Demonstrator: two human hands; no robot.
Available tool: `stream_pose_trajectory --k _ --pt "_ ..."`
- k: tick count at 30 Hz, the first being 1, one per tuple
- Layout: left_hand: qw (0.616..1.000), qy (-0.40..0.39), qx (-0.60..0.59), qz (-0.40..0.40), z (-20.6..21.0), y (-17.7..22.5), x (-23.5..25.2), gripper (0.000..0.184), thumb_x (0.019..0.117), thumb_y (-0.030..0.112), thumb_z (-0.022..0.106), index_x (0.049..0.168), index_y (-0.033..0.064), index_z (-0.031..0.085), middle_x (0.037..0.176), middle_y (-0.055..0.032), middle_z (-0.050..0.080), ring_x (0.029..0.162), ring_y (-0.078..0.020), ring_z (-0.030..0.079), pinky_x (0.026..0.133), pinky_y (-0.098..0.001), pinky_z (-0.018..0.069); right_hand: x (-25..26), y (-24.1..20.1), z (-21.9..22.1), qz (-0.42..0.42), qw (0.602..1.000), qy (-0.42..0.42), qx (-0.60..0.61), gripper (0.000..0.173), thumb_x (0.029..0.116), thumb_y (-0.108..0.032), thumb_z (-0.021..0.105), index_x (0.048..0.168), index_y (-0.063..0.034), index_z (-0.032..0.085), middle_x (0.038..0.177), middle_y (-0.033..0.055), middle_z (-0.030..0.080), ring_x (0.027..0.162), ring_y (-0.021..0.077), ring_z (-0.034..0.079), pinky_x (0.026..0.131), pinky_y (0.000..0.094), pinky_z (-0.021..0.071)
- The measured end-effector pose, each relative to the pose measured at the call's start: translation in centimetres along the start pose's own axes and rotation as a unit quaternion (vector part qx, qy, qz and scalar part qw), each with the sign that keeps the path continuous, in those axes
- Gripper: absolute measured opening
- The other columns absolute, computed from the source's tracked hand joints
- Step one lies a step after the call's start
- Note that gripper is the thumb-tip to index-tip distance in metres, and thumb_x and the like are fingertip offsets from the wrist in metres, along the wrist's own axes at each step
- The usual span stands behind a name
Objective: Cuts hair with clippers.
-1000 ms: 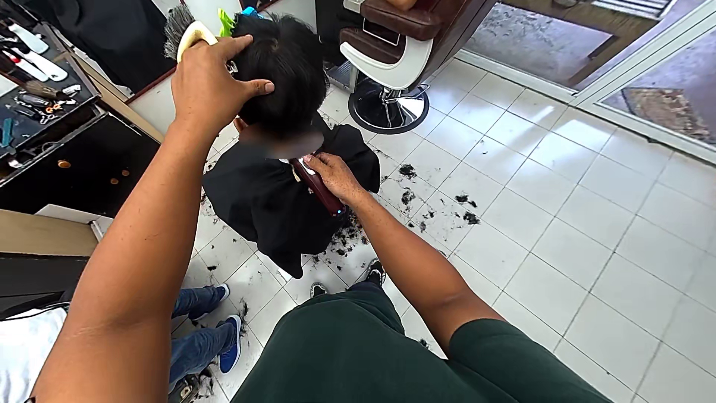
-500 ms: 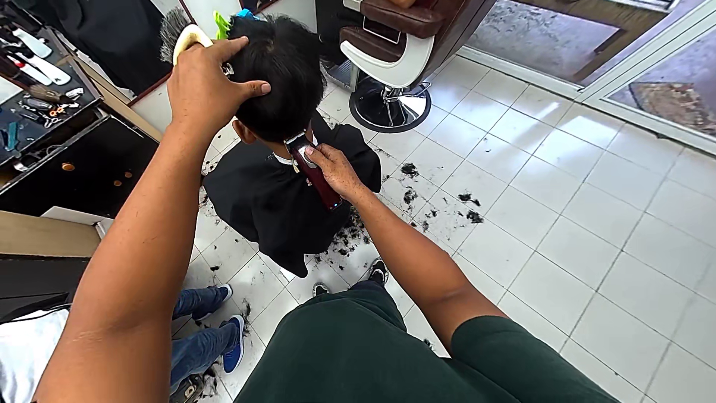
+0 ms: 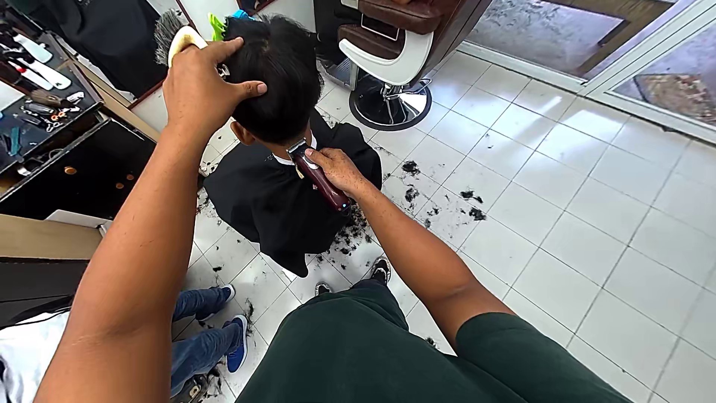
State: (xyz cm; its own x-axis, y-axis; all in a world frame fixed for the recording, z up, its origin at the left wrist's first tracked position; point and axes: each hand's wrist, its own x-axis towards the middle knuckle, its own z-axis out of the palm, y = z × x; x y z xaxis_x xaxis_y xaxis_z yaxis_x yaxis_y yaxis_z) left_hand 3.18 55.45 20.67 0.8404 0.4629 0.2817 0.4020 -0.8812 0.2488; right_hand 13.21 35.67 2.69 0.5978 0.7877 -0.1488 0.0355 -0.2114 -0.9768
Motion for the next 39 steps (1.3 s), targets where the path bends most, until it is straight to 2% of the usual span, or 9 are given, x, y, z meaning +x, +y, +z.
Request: stream_pose_trajectory --k 2,5,7,10,15,21,26,30,39 --pt "1.0 0.0 0.002 -0.003 0.0 0.1 0.0 0.071 0.0855 0.061 0.075 0.147 0.0275 0.059 0.14 -0.0122 0.063 0.131 -0.0343 0.057 0.107 -0.064 0.0419 0.1 0.1 0.2 -0.021 0.999 0.003 0.03 0.048 0.1089 -0.044 0.045 0.103 -0.0007 0.064 0.086 0.0112 0.066 0.074 0.0196 0.067 0.071 0.0401 0.0586" --pt "1.0 -0.002 0.0 -0.003 0.0 0.0 0.1 0.072 0.0854 0.061 0.074 0.147 0.0277 0.059 0.14 -0.0114 0.063 0.132 -0.0339 0.057 0.108 -0.064 0.0414 -0.5 0.7 0.8 -0.079 0.991 -0.018 0.108 0.041 0.1106 -0.035 0.043 0.12 0.0008 0.061 0.096 0.0126 0.067 0.078 0.0203 0.069 0.074 0.0397 0.0617" --pt "1.0 -0.001 -0.002 -0.003 0.0 0.0 0.1 0.071 0.0852 0.061 0.074 0.147 0.0281 0.059 0.14 -0.0116 0.063 0.132 -0.0341 0.057 0.108 -0.0644 0.041 -1.1 0.5 0.8 -0.038 0.995 -0.028 0.084 0.043 0.1097 -0.038 0.046 0.113 0.0004 0.063 0.09 0.0124 0.068 0.073 0.0202 0.068 0.069 0.0392 0.0607" --pt "1.0 0.001 -0.001 0.003 0.0 -0.1 0.0 0.071 0.0859 0.061 0.074 0.147 0.0272 0.059 0.14 -0.0123 0.063 0.132 -0.0345 0.057 0.108 -0.0645 0.0404 -1.2 0.5 0.8 0.022 0.999 -0.015 0.023 0.049 0.1076 -0.046 0.049 0.101 -0.0002 0.066 0.086 0.0122 0.067 0.073 0.0197 0.067 0.07 0.0397 0.0582" --pt "1.0 0.003 0.0 0.008 -0.1 -0.2 -0.1 0.071 0.0859 0.061 0.074 0.147 0.027 0.059 0.14 -0.0118 0.063 0.132 -0.0338 0.057 0.109 -0.0639 0.0401 -0.5 -0.3 0.9 0.028 0.999 0.012 0.03 0.052 0.1077 -0.049 0.047 0.099 -0.0007 0.065 0.085 0.0121 0.066 0.073 0.0205 0.066 0.07 0.041 0.0575" --pt "1.0 0.001 -0.001 0.012 -0.2 -0.1 -0.3 0.07 0.0872 0.059 0.074 0.147 0.0253 0.059 0.141 -0.0126 0.063 0.133 -0.0355 0.056 0.109 -0.0654 0.0399 -0.4 -0.4 1.0 0.01 0.999 0.009 0.045 0.05 0.109 -0.045 0.045 0.098 -0.0002 0.065 0.084 0.0114 0.066 0.072 0.0195 0.067 0.069 0.04 0.0584" --pt "1.0 0.0 -0.004 0.012 -0.1 -0.2 -0.3 0.071 0.0873 0.057 0.075 0.148 0.0251 0.058 0.142 -0.0116 0.062 0.133 -0.0346 0.056 0.11 -0.0639 0.0396 -0.7 0.2 0.6 -0.043 0.997 -0.022 0.067 0.045 0.11 -0.04 0.044 0.111 0.0005 0.064 0.092 0.0123 0.067 0.075 0.0197 0.068 0.072 0.0384 0.0605" --pt "1.0 0.0 -0.003 0.014 -0.1 -0.3 -0.3 0.071 0.0872 0.058 0.074 0.148 0.0255 0.058 0.14 -0.0116 0.063 0.132 -0.0338 0.057 0.109 -0.0632 0.0405 -0.7 -0.3 -0.7 0.001 0.999 -0.033 -0.009 0.049 0.109 -0.045 0.045 0.1 -0.0008 0.066 0.084 0.011 0.066 0.072 0.0189 0.066 0.069 0.0382 0.0577" --pt "1.0 0.002 -0.003 0.012 0.0 -0.2 -0.4 0.07 0.0871 0.058 0.075 0.148 0.0258 0.058 0.141 -0.0124 0.063 0.132 -0.0341 0.057 0.109 -0.0628 0.0408 0.3 -0.9 -1.1 -0.026 0.998 -0.021 -0.046 0.049 0.1087 -0.045 0.046 0.096 -0.002 0.065 0.084 0.0097 0.063 0.074 0.0175 0.063 0.071 0.0381 0.0533"
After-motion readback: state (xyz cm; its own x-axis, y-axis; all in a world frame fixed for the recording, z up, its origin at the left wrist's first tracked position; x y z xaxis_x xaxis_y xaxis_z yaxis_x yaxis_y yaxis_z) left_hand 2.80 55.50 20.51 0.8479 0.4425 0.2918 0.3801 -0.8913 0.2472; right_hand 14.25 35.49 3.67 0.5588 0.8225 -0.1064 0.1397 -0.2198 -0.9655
